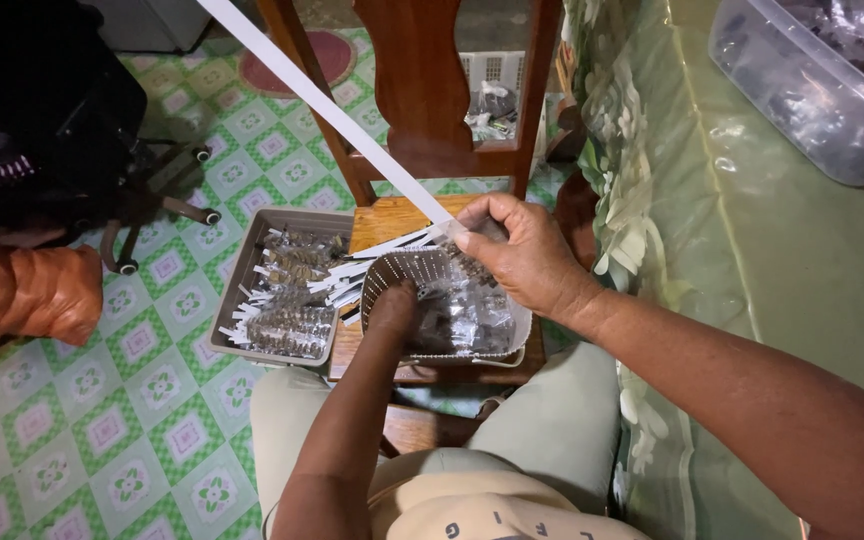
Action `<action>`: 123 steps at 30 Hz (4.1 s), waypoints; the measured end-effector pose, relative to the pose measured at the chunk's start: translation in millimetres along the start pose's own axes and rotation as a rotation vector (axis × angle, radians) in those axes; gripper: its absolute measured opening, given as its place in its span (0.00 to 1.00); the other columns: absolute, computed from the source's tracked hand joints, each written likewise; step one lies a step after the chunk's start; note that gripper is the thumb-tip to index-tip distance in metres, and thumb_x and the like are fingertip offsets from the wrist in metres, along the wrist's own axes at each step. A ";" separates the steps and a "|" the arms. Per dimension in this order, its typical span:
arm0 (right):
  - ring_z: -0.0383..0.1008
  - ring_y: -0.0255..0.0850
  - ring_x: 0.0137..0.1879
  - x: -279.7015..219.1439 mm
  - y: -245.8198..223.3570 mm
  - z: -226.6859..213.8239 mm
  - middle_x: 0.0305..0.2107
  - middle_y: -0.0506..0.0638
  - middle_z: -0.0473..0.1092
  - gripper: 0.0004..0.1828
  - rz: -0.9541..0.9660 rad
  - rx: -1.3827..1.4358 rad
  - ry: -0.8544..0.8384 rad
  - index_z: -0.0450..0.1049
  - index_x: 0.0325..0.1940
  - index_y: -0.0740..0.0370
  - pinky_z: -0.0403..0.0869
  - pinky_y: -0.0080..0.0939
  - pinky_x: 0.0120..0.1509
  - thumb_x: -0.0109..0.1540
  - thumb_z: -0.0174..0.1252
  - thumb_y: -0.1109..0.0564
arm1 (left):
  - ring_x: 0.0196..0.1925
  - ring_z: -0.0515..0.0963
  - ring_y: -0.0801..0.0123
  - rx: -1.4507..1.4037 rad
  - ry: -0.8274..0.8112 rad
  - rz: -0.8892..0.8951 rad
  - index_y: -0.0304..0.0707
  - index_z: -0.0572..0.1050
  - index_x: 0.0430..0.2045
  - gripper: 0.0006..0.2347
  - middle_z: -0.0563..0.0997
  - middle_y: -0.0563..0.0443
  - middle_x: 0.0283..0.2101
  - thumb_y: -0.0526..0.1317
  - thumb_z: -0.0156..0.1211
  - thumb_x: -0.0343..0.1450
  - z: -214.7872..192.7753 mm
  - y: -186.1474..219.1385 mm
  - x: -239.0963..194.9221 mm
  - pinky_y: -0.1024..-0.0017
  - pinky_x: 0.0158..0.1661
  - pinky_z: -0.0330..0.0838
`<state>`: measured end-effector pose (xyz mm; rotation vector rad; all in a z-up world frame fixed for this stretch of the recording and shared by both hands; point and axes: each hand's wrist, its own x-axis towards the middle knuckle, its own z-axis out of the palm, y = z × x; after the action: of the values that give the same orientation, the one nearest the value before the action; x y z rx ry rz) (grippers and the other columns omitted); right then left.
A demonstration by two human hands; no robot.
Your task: Assembling tags by attaching metal clips to white plastic strips using a manual tool and organizing them in a foil container.
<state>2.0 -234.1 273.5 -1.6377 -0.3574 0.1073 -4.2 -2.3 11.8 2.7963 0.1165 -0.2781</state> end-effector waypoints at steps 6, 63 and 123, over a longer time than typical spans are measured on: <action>0.71 0.32 0.42 -0.3 -3.4 0.1 0.32 0.47 0.76 0.10 -0.002 0.031 -0.012 0.82 0.43 0.58 0.75 0.34 0.52 0.57 0.68 0.63 | 0.42 0.87 0.47 0.201 -0.043 0.111 0.35 0.79 0.36 0.09 0.86 0.37 0.36 0.34 0.51 0.67 35.6 -19.2 12.0 0.56 0.41 0.84; 0.77 0.41 0.51 1.0 7.6 -29.3 0.41 0.46 0.77 0.09 -0.641 -0.762 -0.245 0.84 0.44 0.54 0.71 0.45 0.60 0.61 0.64 0.55 | 0.43 0.81 0.72 -1.861 0.255 0.608 0.42 0.79 0.40 0.05 0.83 0.54 0.44 0.40 0.67 0.75 -125.4 107.7 -80.9 0.78 0.40 0.77; 0.75 0.43 0.54 -13.4 -21.5 -21.7 0.53 0.52 0.76 0.31 -0.260 -0.646 -0.250 0.72 0.69 0.54 0.71 0.41 0.59 0.60 0.61 0.62 | 0.40 0.81 0.73 -0.962 0.470 0.598 0.45 0.80 0.35 0.07 0.82 0.56 0.38 0.45 0.64 0.72 -201.8 105.1 -138.1 0.74 0.42 0.74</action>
<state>-8.2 -257.5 295.0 -2.2001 -0.8590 -0.0045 -91.5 -41.6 260.1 1.7682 -0.3755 0.4670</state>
